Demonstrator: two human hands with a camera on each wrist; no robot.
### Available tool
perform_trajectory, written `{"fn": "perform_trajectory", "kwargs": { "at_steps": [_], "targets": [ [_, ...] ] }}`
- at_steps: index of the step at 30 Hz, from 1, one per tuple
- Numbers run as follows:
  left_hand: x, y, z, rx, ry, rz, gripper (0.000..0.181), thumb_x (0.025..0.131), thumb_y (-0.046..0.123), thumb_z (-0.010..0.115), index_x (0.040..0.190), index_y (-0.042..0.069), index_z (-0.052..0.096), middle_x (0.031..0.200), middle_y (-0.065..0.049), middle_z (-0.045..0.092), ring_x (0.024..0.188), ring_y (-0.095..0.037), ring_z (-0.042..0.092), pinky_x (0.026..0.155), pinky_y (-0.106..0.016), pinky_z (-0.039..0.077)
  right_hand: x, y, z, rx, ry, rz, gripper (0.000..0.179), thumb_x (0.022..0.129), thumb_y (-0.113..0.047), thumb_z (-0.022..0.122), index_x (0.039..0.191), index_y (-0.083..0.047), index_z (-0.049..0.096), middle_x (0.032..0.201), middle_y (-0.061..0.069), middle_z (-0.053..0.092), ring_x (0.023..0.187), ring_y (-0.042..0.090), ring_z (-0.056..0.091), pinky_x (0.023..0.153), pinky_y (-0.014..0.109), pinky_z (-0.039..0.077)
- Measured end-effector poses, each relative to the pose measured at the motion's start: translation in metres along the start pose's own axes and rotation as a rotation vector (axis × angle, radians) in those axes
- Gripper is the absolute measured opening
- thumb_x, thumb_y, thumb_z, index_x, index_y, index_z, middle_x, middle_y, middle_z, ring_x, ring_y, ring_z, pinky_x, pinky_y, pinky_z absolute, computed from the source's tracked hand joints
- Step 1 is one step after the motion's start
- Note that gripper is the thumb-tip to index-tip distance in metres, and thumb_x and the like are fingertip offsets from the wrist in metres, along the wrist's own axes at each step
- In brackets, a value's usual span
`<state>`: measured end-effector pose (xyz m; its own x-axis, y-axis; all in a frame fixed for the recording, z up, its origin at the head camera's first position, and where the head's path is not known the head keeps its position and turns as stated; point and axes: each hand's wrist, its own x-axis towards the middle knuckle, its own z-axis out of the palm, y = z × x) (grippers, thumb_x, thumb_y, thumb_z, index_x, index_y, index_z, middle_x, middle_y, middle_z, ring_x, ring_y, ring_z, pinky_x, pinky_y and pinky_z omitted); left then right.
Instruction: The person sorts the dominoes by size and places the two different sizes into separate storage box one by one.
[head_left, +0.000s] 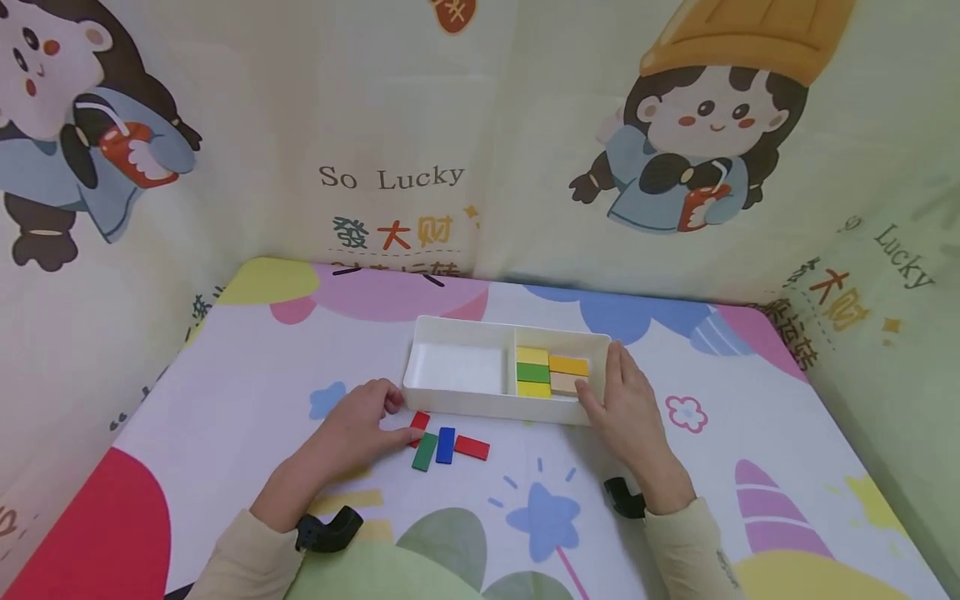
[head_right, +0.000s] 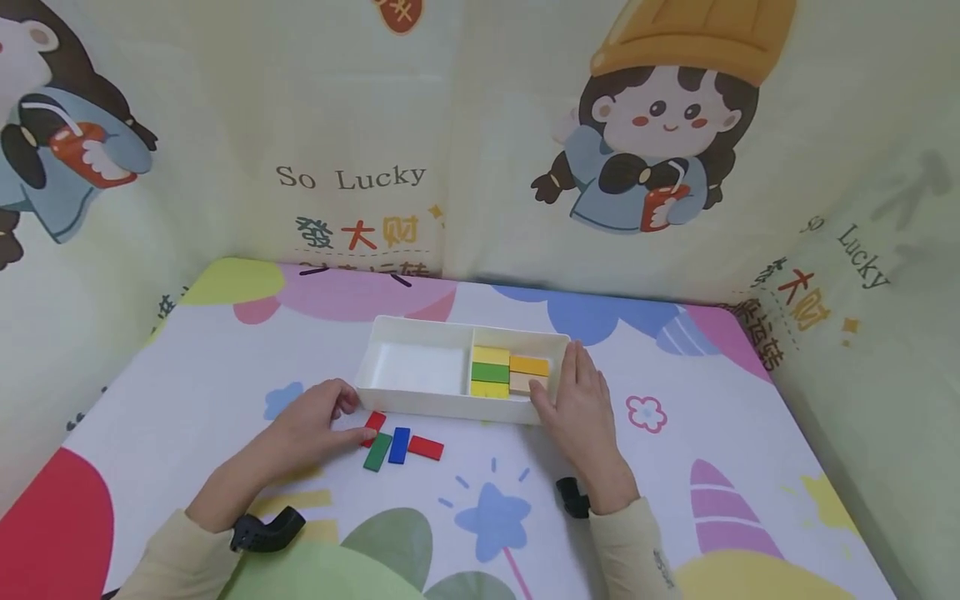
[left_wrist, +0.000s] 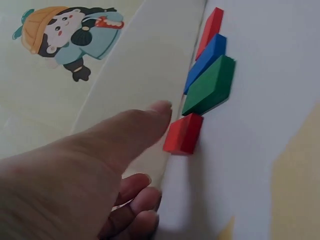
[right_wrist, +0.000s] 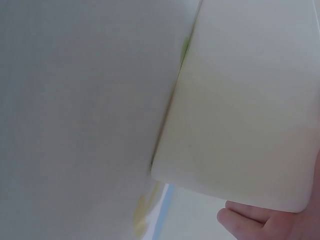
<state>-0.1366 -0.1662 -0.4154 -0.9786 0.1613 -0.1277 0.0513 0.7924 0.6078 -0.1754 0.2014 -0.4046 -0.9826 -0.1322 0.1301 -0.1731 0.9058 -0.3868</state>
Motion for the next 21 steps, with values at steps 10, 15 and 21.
{"fn": "perform_trajectory", "kwargs": {
  "at_steps": [10, 15, 21],
  "targets": [
    [-0.005, 0.003, 0.004, 0.115, 0.011, 0.024, 0.044, 0.081, 0.037, 0.079, 0.111, 0.012, 0.059, 0.101, -0.001, 0.058, 0.094, -0.016, 0.052, 0.081, -0.035, 0.052, 0.0, 0.003, 0.004, -0.006, 0.015, -0.014, 0.082, 0.101, -0.043, 0.047, 0.156, 0.007, 0.01, 0.16, 0.031, 0.019, 0.145, 0.049, 0.027, 0.118, 0.061, 0.025],
    [-0.007, 0.011, 0.006, 0.179, 0.067, 0.029, 0.048, 0.079, 0.042, 0.08, 0.108, 0.008, 0.06, 0.096, -0.003, 0.058, 0.089, -0.017, 0.053, 0.076, -0.034, 0.05, 0.0, 0.003, 0.003, -0.001, 0.016, -0.016, 0.083, 0.101, -0.043, 0.046, 0.155, 0.007, 0.01, 0.161, 0.031, 0.018, 0.145, 0.049, 0.026, 0.118, 0.061, 0.025],
    [-0.008, 0.015, 0.009, 0.236, 0.108, 0.054, 0.033, 0.08, 0.03, 0.077, 0.101, 0.008, 0.062, 0.09, -0.003, 0.059, 0.082, -0.017, 0.053, 0.072, -0.031, 0.049, 0.001, 0.005, 0.004, -0.008, 0.035, -0.025, 0.082, 0.101, -0.043, 0.046, 0.155, 0.009, 0.012, 0.16, 0.032, 0.02, 0.144, 0.049, 0.028, 0.118, 0.06, 0.027]
  ]
}}
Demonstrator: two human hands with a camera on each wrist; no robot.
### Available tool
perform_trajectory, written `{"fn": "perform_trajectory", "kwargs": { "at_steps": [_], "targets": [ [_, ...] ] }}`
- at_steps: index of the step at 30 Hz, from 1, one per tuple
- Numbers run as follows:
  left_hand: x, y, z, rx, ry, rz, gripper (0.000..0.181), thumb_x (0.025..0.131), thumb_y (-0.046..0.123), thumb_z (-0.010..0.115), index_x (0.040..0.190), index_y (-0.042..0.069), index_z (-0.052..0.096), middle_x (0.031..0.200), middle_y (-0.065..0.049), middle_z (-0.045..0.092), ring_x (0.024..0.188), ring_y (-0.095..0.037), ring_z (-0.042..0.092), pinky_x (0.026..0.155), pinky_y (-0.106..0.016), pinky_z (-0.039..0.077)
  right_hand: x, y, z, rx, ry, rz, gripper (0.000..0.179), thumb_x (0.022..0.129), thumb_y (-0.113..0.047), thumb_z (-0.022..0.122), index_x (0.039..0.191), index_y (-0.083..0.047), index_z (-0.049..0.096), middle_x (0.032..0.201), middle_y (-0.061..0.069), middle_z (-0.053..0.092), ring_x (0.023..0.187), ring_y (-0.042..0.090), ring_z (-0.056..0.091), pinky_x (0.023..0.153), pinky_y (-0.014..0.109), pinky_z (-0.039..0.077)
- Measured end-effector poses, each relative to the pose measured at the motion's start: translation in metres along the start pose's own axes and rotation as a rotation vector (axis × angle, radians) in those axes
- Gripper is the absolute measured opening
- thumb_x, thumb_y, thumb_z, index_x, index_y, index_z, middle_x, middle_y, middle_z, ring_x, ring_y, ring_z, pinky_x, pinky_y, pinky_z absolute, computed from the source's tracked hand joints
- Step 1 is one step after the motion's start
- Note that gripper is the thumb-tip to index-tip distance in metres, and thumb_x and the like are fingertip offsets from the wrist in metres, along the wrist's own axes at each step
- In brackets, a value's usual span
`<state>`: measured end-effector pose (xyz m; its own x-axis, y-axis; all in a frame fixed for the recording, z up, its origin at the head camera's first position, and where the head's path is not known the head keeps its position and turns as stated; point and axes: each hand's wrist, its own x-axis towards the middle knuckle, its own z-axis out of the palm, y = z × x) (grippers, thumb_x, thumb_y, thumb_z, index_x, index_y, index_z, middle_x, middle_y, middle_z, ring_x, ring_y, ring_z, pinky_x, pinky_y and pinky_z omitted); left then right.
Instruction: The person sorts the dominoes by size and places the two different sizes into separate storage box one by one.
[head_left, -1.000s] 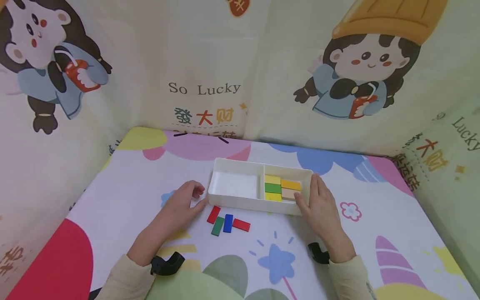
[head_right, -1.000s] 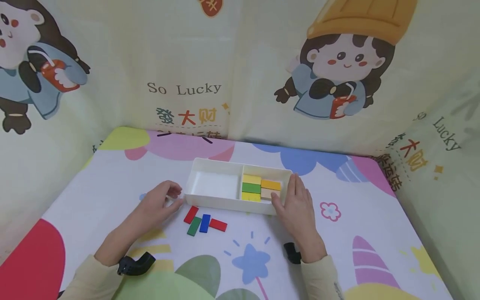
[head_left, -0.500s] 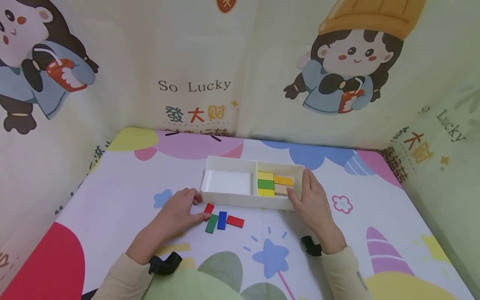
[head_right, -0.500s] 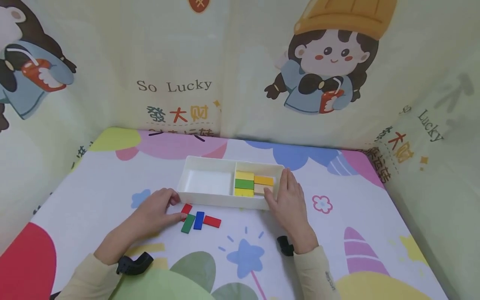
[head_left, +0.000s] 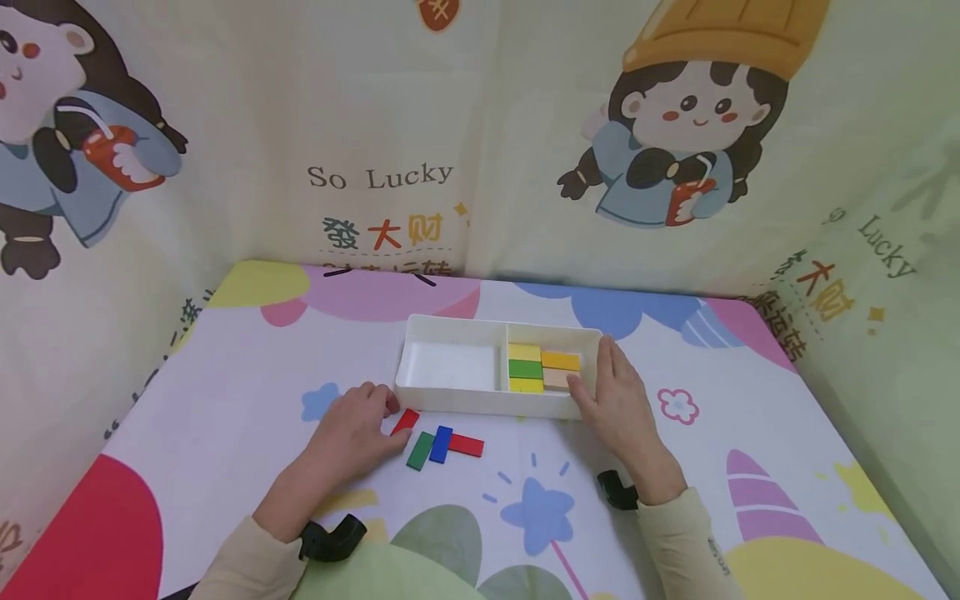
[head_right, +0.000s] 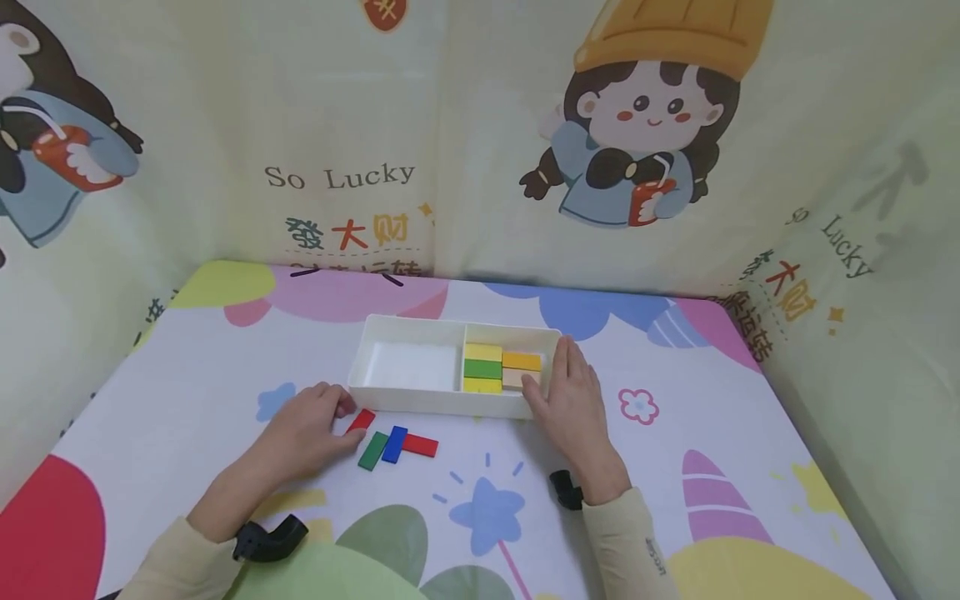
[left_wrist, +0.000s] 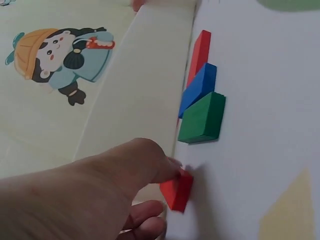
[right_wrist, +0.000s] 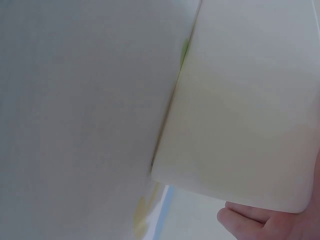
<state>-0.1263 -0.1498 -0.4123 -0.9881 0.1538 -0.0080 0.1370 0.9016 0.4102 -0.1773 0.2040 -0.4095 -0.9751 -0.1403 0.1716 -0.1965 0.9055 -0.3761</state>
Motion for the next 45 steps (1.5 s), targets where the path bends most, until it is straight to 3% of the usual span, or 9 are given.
{"fn": "perform_trajectory", "kwargs": {
  "at_steps": [4, 11, 19, 22, 29, 32, 45],
  "targets": [
    [-0.001, -0.004, -0.003, -0.023, -0.029, 0.019, 0.025, 0.08, 0.019, 0.074, 0.101, 0.01, 0.063, 0.092, -0.002, 0.06, 0.084, -0.016, 0.053, 0.074, -0.031, 0.051, 0.0, 0.001, 0.003, -0.001, 0.007, -0.009, 0.082, 0.1, -0.042, 0.047, 0.154, 0.01, 0.013, 0.159, 0.032, 0.02, 0.144, 0.049, 0.029, 0.118, 0.058, 0.028],
    [0.003, -0.01, -0.006, -0.097, -0.06, 0.078, 0.028, 0.083, 0.026, 0.081, 0.102, 0.012, 0.065, 0.091, 0.003, 0.06, 0.084, -0.012, 0.053, 0.075, -0.029, 0.05, 0.001, 0.001, 0.001, -0.015, 0.01, -0.007, 0.082, 0.1, -0.041, 0.048, 0.154, 0.01, 0.013, 0.159, 0.033, 0.02, 0.144, 0.049, 0.029, 0.118, 0.059, 0.027],
    [0.005, -0.022, -0.012, -0.219, -0.129, 0.139, 0.02, 0.085, 0.015, 0.078, 0.101, 0.013, 0.067, 0.094, 0.004, 0.063, 0.085, -0.009, 0.059, 0.075, -0.027, 0.054, 0.001, 0.002, 0.002, -0.008, 0.017, -0.018, 0.082, 0.1, -0.041, 0.048, 0.153, 0.012, 0.014, 0.158, 0.034, 0.021, 0.144, 0.049, 0.029, 0.118, 0.058, 0.027],
    [0.007, -0.025, -0.015, -0.256, -0.146, 0.134, 0.018, 0.085, 0.014, 0.077, 0.101, 0.013, 0.068, 0.094, 0.005, 0.063, 0.085, -0.01, 0.058, 0.075, -0.025, 0.054, 0.002, 0.002, 0.002, -0.013, 0.019, -0.013, 0.082, 0.1, -0.041, 0.047, 0.153, 0.011, 0.013, 0.159, 0.033, 0.021, 0.144, 0.048, 0.029, 0.119, 0.058, 0.028],
    [0.006, -0.028, -0.02, -0.243, -0.137, 0.125, 0.02, 0.086, 0.016, 0.077, 0.105, 0.013, 0.071, 0.097, 0.003, 0.066, 0.085, -0.012, 0.055, 0.074, -0.024, 0.052, 0.001, 0.0, 0.001, 0.006, -0.005, 0.008, 0.083, 0.1, -0.042, 0.047, 0.154, 0.01, 0.012, 0.16, 0.032, 0.019, 0.145, 0.048, 0.028, 0.119, 0.058, 0.027],
    [0.006, -0.028, -0.021, -0.235, -0.136, 0.149, 0.023, 0.086, 0.016, 0.076, 0.108, 0.011, 0.071, 0.1, 0.002, 0.068, 0.085, -0.012, 0.055, 0.073, -0.024, 0.052, 0.0, 0.0, 0.001, 0.004, -0.015, 0.019, 0.084, 0.1, -0.043, 0.048, 0.155, 0.009, 0.011, 0.161, 0.031, 0.018, 0.145, 0.048, 0.027, 0.119, 0.058, 0.027],
    [0.003, -0.026, -0.027, -0.221, -0.133, 0.163, 0.024, 0.084, 0.015, 0.079, 0.106, 0.014, 0.072, 0.097, 0.007, 0.071, 0.084, -0.011, 0.058, 0.072, -0.02, 0.053, 0.0, 0.001, 0.003, -0.007, 0.047, -0.037, 0.079, 0.1, -0.038, 0.049, 0.152, 0.013, 0.018, 0.156, 0.034, 0.026, 0.142, 0.048, 0.033, 0.118, 0.058, 0.029]
  ]
}}
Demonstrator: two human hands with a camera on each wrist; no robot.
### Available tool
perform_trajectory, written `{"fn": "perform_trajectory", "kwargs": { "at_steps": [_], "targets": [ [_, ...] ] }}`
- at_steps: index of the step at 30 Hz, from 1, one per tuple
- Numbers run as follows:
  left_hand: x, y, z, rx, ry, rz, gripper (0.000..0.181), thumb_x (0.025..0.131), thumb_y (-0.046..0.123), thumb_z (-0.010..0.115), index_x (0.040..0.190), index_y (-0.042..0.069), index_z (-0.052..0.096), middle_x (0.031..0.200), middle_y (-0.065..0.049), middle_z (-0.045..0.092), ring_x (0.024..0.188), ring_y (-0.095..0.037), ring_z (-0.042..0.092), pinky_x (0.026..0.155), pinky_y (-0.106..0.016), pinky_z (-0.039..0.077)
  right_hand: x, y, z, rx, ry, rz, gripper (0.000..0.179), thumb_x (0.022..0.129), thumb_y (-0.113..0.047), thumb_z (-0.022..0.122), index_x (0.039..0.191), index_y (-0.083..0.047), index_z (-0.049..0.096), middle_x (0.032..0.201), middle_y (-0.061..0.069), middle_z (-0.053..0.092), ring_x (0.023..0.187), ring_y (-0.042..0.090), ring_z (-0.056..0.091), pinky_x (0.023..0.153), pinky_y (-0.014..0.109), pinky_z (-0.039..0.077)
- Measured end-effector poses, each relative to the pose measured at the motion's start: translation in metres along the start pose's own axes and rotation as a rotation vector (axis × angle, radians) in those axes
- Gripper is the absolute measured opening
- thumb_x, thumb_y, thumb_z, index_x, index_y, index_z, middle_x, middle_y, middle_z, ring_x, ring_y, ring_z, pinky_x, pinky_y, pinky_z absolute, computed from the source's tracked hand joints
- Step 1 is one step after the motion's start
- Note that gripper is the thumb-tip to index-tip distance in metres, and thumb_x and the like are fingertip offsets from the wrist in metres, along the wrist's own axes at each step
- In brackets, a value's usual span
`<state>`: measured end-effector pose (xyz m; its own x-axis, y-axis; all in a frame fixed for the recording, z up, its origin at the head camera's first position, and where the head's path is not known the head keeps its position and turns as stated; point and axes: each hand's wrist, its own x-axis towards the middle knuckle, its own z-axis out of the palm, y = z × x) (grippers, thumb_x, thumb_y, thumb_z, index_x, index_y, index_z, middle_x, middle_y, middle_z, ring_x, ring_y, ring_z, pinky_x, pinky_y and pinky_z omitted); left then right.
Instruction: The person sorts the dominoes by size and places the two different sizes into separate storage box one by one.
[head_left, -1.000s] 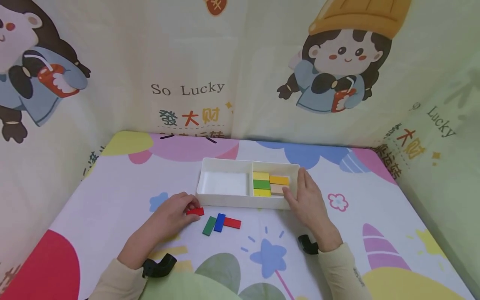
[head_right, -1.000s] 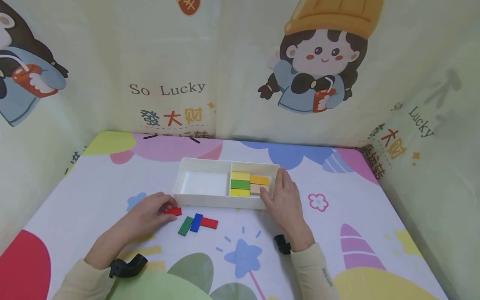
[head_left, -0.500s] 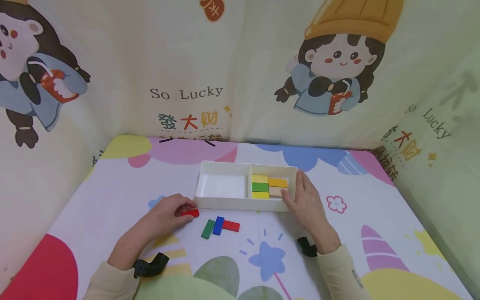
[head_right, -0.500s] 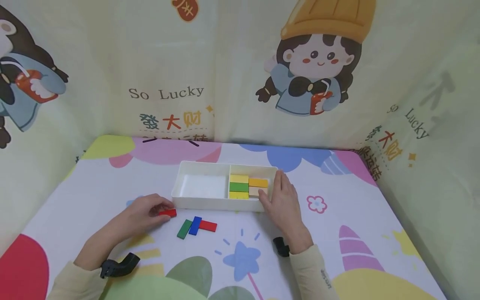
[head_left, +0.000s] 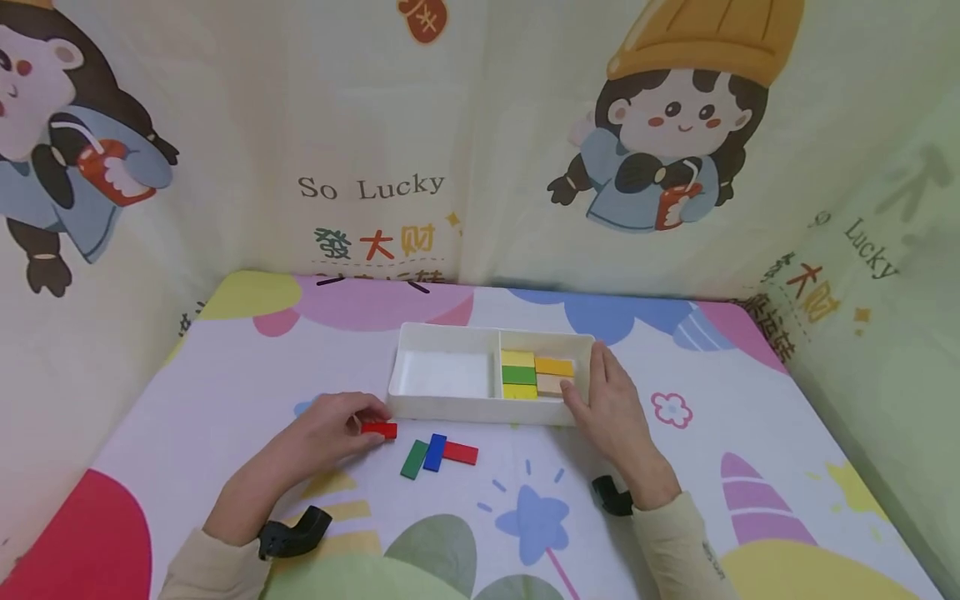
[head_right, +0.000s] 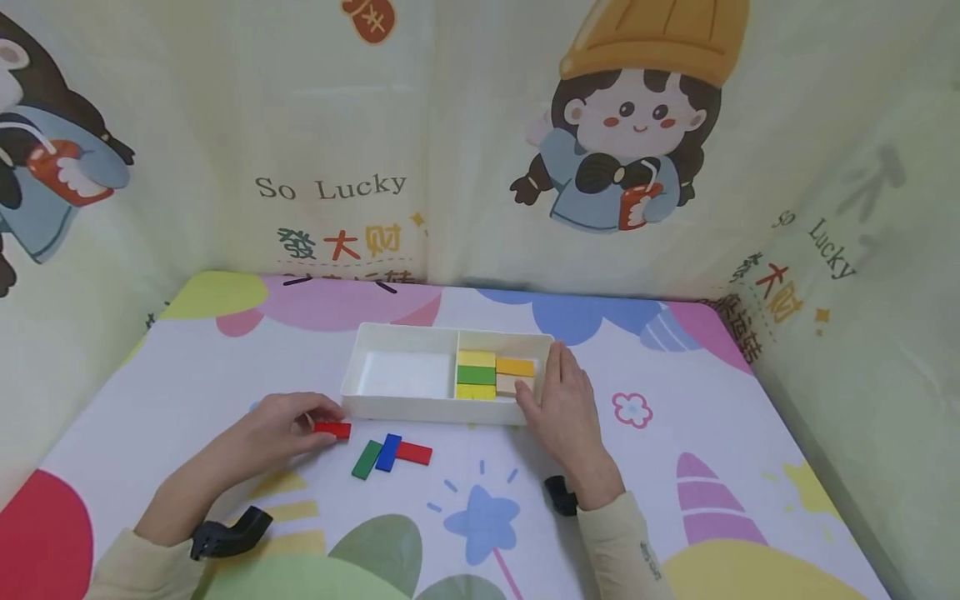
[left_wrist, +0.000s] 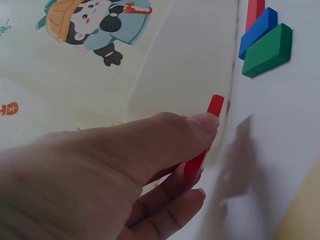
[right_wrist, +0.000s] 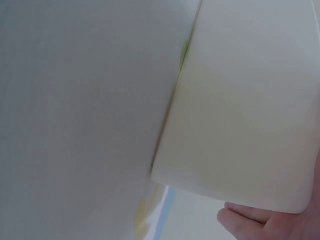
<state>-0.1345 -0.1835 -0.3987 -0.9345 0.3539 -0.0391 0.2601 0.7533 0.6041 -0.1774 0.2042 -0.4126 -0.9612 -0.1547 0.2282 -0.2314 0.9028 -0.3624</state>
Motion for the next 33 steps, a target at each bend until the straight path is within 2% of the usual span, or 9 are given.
{"fn": "perform_trajectory", "kwargs": {
  "at_steps": [4, 7, 15, 20, 24, 28, 33],
  "targets": [
    [0.0, 0.005, -0.003, -0.01, -0.025, 0.019, 0.022, 0.083, 0.015, 0.079, 0.104, 0.017, 0.072, 0.098, 0.008, 0.071, 0.085, -0.01, 0.059, 0.073, -0.019, 0.054, 0.0, 0.0, -0.001, 0.0, 0.019, -0.008, 0.079, 0.1, -0.037, 0.05, 0.151, 0.013, 0.019, 0.156, 0.034, 0.027, 0.141, 0.049, 0.035, 0.117, 0.058, 0.03],
    [-0.002, 0.009, -0.005, -0.022, -0.044, 0.043, 0.019, 0.085, 0.013, 0.077, 0.103, 0.019, 0.072, 0.098, 0.01, 0.071, 0.087, -0.009, 0.06, 0.076, -0.02, 0.055, -0.001, 0.0, -0.001, 0.006, -0.001, 0.007, 0.08, 0.1, -0.038, 0.049, 0.152, 0.013, 0.018, 0.156, 0.034, 0.026, 0.141, 0.049, 0.034, 0.117, 0.059, 0.03],
    [-0.001, 0.025, -0.009, -0.068, -0.087, 0.192, 0.023, 0.086, 0.012, 0.076, 0.108, 0.019, 0.072, 0.1, 0.013, 0.072, 0.09, -0.005, 0.063, 0.081, -0.026, 0.058, -0.001, -0.002, -0.001, -0.013, -0.021, 0.024, 0.081, 0.099, -0.041, 0.05, 0.153, 0.01, 0.017, 0.16, 0.03, 0.021, 0.145, 0.046, 0.028, 0.118, 0.061, 0.025],
    [0.009, 0.037, -0.012, -0.075, -0.071, 0.244, 0.023, 0.087, 0.014, 0.075, 0.109, 0.021, 0.071, 0.101, 0.016, 0.072, 0.093, -0.003, 0.063, 0.082, -0.023, 0.056, -0.003, -0.003, -0.001, -0.027, -0.027, 0.016, 0.082, 0.098, -0.04, 0.052, 0.153, 0.009, 0.018, 0.162, 0.028, 0.017, 0.148, 0.045, 0.022, 0.118, 0.066, 0.021],
    [0.02, 0.045, -0.014, -0.056, -0.028, 0.276, 0.024, 0.087, 0.012, 0.076, 0.11, 0.015, 0.071, 0.101, 0.011, 0.074, 0.09, -0.005, 0.064, 0.08, -0.022, 0.057, -0.003, -0.003, -0.003, -0.026, -0.052, 0.007, 0.083, 0.098, -0.042, 0.052, 0.155, 0.007, 0.017, 0.164, 0.024, 0.014, 0.15, 0.042, 0.019, 0.119, 0.065, 0.018],
    [0.03, 0.05, -0.016, -0.033, -0.005, 0.272, 0.025, 0.087, 0.011, 0.076, 0.111, 0.012, 0.071, 0.101, 0.007, 0.073, 0.09, -0.009, 0.065, 0.079, -0.021, 0.057, -0.004, -0.003, -0.006, -0.039, -0.089, 0.006, 0.085, 0.099, -0.047, 0.05, 0.156, 0.003, 0.014, 0.166, 0.02, 0.011, 0.152, 0.039, 0.014, 0.121, 0.063, 0.014],
    [0.042, 0.053, -0.018, -0.038, -0.002, 0.268, 0.024, 0.088, 0.011, 0.074, 0.112, 0.012, 0.071, 0.101, 0.006, 0.073, 0.091, -0.011, 0.065, 0.081, -0.032, 0.059, -0.004, -0.001, -0.009, -0.045, -0.09, -0.014, 0.085, 0.099, -0.049, 0.05, 0.157, 0.002, 0.014, 0.166, 0.018, 0.011, 0.153, 0.037, 0.013, 0.121, 0.062, 0.013]
  ]
}}
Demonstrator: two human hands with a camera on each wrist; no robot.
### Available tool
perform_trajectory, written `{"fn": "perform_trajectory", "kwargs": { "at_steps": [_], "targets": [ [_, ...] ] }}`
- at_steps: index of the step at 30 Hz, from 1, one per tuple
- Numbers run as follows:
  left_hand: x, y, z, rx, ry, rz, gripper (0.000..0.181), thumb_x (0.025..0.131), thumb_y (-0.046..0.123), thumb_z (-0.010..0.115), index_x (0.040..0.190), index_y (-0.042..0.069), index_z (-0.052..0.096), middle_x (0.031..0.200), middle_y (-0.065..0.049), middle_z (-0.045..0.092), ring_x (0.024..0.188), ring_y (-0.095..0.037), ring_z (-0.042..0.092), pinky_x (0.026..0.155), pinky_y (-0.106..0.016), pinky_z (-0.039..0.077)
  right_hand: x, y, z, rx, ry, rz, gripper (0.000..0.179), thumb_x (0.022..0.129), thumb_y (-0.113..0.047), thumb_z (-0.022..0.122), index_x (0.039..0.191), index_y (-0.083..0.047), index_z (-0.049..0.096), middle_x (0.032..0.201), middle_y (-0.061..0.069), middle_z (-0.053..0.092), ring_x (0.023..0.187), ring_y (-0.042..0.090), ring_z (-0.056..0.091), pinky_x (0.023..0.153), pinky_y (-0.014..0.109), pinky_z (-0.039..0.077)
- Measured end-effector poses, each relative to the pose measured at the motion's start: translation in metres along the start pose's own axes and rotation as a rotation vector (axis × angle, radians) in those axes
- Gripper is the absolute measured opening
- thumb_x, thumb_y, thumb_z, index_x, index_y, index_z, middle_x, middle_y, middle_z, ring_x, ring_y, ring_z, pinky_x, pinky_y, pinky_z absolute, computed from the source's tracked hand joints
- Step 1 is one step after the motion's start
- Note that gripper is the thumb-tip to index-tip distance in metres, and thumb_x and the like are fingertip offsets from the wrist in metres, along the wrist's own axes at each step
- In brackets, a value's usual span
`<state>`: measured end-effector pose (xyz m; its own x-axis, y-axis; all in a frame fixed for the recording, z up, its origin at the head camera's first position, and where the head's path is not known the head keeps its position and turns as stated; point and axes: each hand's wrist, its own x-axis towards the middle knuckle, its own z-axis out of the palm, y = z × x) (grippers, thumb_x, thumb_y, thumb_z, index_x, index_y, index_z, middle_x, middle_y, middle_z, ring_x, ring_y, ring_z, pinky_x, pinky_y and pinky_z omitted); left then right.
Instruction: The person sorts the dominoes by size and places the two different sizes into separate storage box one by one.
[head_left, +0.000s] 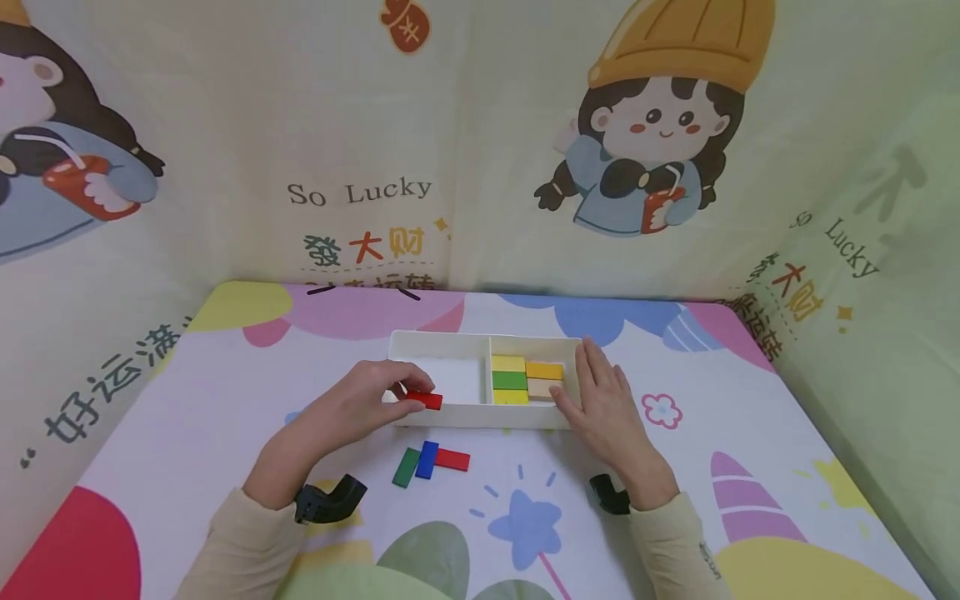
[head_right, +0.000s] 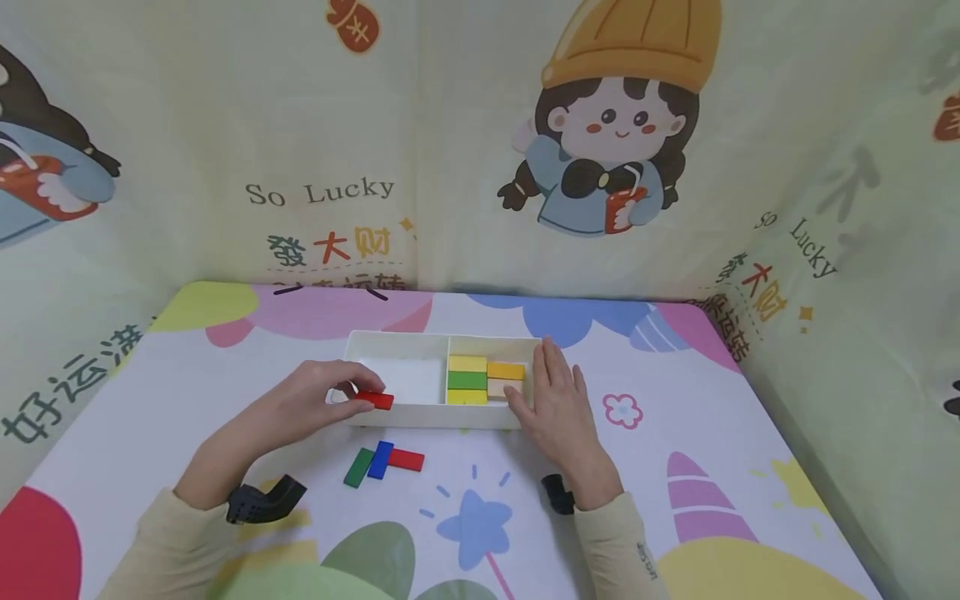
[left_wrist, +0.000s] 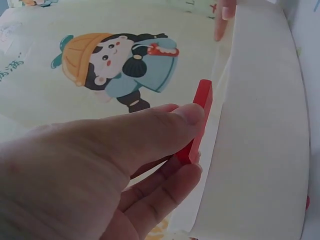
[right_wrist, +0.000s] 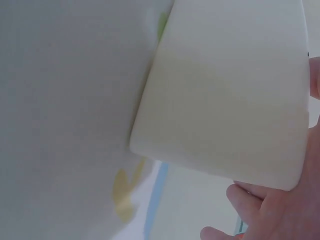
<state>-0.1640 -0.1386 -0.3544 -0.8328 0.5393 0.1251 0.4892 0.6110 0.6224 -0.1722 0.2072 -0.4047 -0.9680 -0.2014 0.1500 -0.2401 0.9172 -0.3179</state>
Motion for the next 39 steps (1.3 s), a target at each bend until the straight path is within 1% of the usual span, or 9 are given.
{"fn": "perform_trajectory", "kwargs": {
  "at_steps": [2, 4, 7, 11, 19, 25, 27, 32, 39],
  "targets": [
    [0.004, -0.001, 0.0, -0.005, 0.008, 0.012, 0.024, 0.089, 0.011, 0.073, 0.112, 0.011, 0.07, 0.102, 0.005, 0.073, 0.091, -0.012, 0.066, 0.082, -0.037, 0.059, 0.0, 0.001, 0.0, 0.004, 0.008, -0.01, 0.083, 0.099, -0.048, 0.049, 0.157, 0.002, 0.015, 0.166, 0.018, 0.011, 0.153, 0.036, 0.014, 0.121, 0.062, 0.014],
    [0.008, -0.002, 0.001, -0.002, 0.014, 0.018, 0.024, 0.089, 0.011, 0.073, 0.113, 0.01, 0.07, 0.103, 0.003, 0.073, 0.091, -0.012, 0.066, 0.083, -0.038, 0.059, 0.0, 0.002, 0.0, 0.01, 0.017, -0.018, 0.082, 0.099, -0.047, 0.049, 0.157, 0.002, 0.016, 0.166, 0.018, 0.012, 0.153, 0.036, 0.015, 0.121, 0.063, 0.014],
    [0.014, -0.003, 0.001, 0.005, 0.019, 0.013, 0.026, 0.09, 0.01, 0.072, 0.116, 0.008, 0.069, 0.106, 0.0, 0.072, 0.092, -0.014, 0.066, 0.082, -0.034, 0.059, 0.001, 0.002, 0.002, 0.025, 0.033, -0.027, 0.081, 0.1, -0.044, 0.051, 0.156, 0.003, 0.017, 0.166, 0.019, 0.013, 0.152, 0.037, 0.016, 0.121, 0.063, 0.015],
    [0.021, -0.005, 0.003, 0.008, 0.023, -0.011, 0.028, 0.09, 0.01, 0.072, 0.118, 0.007, 0.068, 0.108, -0.001, 0.072, 0.094, -0.015, 0.066, 0.08, -0.029, 0.059, 0.003, 0.002, 0.003, 0.04, 0.037, -0.026, 0.081, 0.099, -0.041, 0.053, 0.156, 0.004, 0.017, 0.166, 0.02, 0.013, 0.152, 0.037, 0.017, 0.121, 0.063, 0.016],
    [0.038, -0.01, 0.009, 0.008, 0.033, -0.005, 0.026, 0.089, 0.007, 0.072, 0.115, 0.006, 0.069, 0.106, -0.004, 0.072, 0.097, -0.019, 0.066, 0.086, -0.037, 0.059, 0.005, 0.0, 0.003, 0.029, 0.038, -0.022, 0.079, 0.099, -0.041, 0.051, 0.156, 0.003, 0.017, 0.166, 0.019, 0.013, 0.152, 0.037, 0.019, 0.121, 0.062, 0.017],
    [0.05, -0.009, 0.015, -0.019, -0.003, -0.112, 0.029, 0.089, 0.008, 0.072, 0.117, 0.008, 0.068, 0.109, -0.004, 0.071, 0.102, -0.02, 0.065, 0.089, -0.036, 0.058, 0.004, 0.002, 0.005, 0.03, 0.036, -0.02, 0.081, 0.099, -0.042, 0.052, 0.156, 0.004, 0.017, 0.166, 0.019, 0.013, 0.151, 0.038, 0.02, 0.121, 0.061, 0.017],
    [0.054, -0.008, 0.017, -0.01, -0.01, -0.144, 0.029, 0.088, 0.008, 0.073, 0.117, 0.008, 0.068, 0.109, -0.003, 0.071, 0.102, -0.019, 0.065, 0.09, -0.035, 0.058, 0.004, 0.002, 0.005, 0.033, 0.031, -0.015, 0.081, 0.099, -0.043, 0.052, 0.156, 0.003, 0.017, 0.166, 0.019, 0.013, 0.152, 0.037, 0.02, 0.121, 0.061, 0.017],
    [0.067, -0.004, 0.021, 0.037, -0.023, -0.177, 0.028, 0.088, 0.007, 0.074, 0.115, 0.008, 0.069, 0.107, -0.005, 0.072, 0.101, -0.02, 0.065, 0.09, -0.034, 0.058, 0.003, 0.001, 0.004, 0.048, 0.015, 0.009, 0.081, 0.099, -0.043, 0.051, 0.157, 0.001, 0.015, 0.167, 0.017, 0.01, 0.152, 0.037, 0.019, 0.122, 0.06, 0.016],
    [0.084, -0.002, 0.032, 0.073, -0.016, -0.216, 0.026, 0.087, 0.006, 0.074, 0.113, 0.007, 0.07, 0.107, -0.006, 0.071, 0.1, -0.021, 0.063, 0.093, -0.035, 0.057, 0.002, 0.001, 0.007, 0.055, 0.037, 0.0, 0.081, 0.098, -0.041, 0.052, 0.156, 0.003, 0.016, 0.166, 0.019, 0.013, 0.151, 0.038, 0.021, 0.121, 0.06, 0.018]
  ]
}}
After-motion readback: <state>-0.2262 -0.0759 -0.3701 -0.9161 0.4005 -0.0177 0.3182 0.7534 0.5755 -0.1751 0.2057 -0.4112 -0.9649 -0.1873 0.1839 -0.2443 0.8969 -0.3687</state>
